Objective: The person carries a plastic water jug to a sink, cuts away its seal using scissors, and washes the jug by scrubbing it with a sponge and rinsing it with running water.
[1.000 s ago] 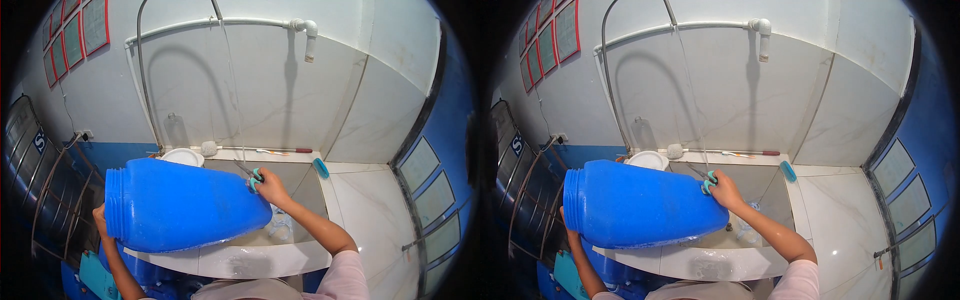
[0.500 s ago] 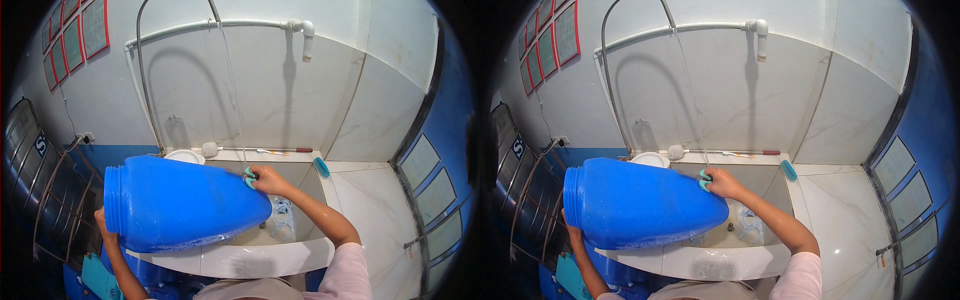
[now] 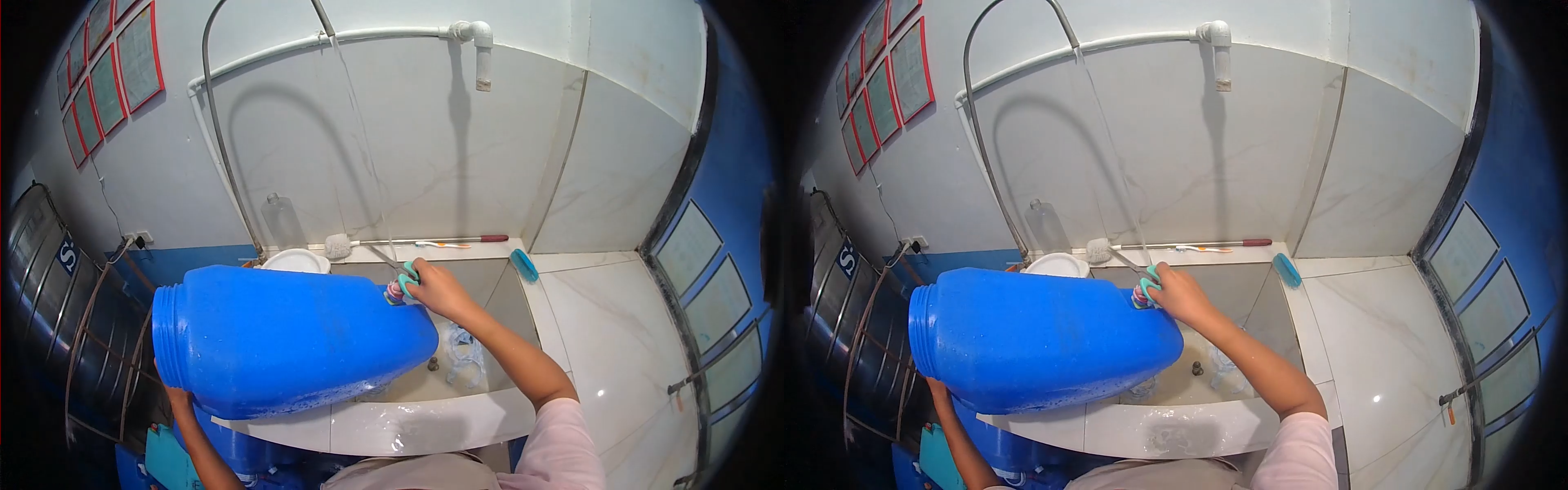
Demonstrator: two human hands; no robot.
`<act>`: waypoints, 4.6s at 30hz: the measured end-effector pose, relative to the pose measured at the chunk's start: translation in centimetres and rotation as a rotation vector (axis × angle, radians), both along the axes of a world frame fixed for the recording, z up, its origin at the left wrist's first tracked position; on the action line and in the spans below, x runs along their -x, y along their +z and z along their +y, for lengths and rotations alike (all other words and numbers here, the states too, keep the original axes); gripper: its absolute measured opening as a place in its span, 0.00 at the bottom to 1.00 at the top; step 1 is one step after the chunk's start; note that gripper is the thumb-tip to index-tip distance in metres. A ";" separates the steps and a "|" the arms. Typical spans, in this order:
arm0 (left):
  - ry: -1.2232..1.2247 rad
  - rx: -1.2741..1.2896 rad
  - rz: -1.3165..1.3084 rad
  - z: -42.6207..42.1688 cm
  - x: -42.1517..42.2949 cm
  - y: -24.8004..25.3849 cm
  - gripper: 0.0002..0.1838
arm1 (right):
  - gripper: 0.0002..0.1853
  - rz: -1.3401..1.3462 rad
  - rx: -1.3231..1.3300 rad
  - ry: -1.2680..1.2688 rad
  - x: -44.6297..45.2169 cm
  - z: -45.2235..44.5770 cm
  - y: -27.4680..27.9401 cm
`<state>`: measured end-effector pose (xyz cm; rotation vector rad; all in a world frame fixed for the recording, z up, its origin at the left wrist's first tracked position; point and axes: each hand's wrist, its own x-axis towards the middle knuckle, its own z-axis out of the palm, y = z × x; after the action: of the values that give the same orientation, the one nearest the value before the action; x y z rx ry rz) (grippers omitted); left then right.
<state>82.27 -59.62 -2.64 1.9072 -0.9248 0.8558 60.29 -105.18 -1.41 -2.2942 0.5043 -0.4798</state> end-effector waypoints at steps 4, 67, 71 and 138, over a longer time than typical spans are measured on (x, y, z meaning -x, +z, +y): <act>0.005 0.009 0.005 0.0 0.2 -0.1 0.08 | 0.15 0.145 0.016 -0.033 -0.6 -0.3 -1.0; 0.070 0.104 0.121 5.6 -6.3 -7.3 0.11 | 0.18 0.430 -0.212 -0.410 14.7 -17.3 -11.5; 0.057 -0.167 0.459 -2.2 0.9 1.5 0.07 | 0.10 0.504 0.165 -0.927 24.8 -21.0 -19.7; 0.342 -1.008 0.731 -14.9 -3.0 -14.2 0.57 | 0.06 0.144 -0.670 -0.039 -17.6 -11.0 -5.9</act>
<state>85.29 -74.57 -16.83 2.9798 -0.5848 -0.2852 77.90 -116.16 -7.29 -1.6788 0.6642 -0.1266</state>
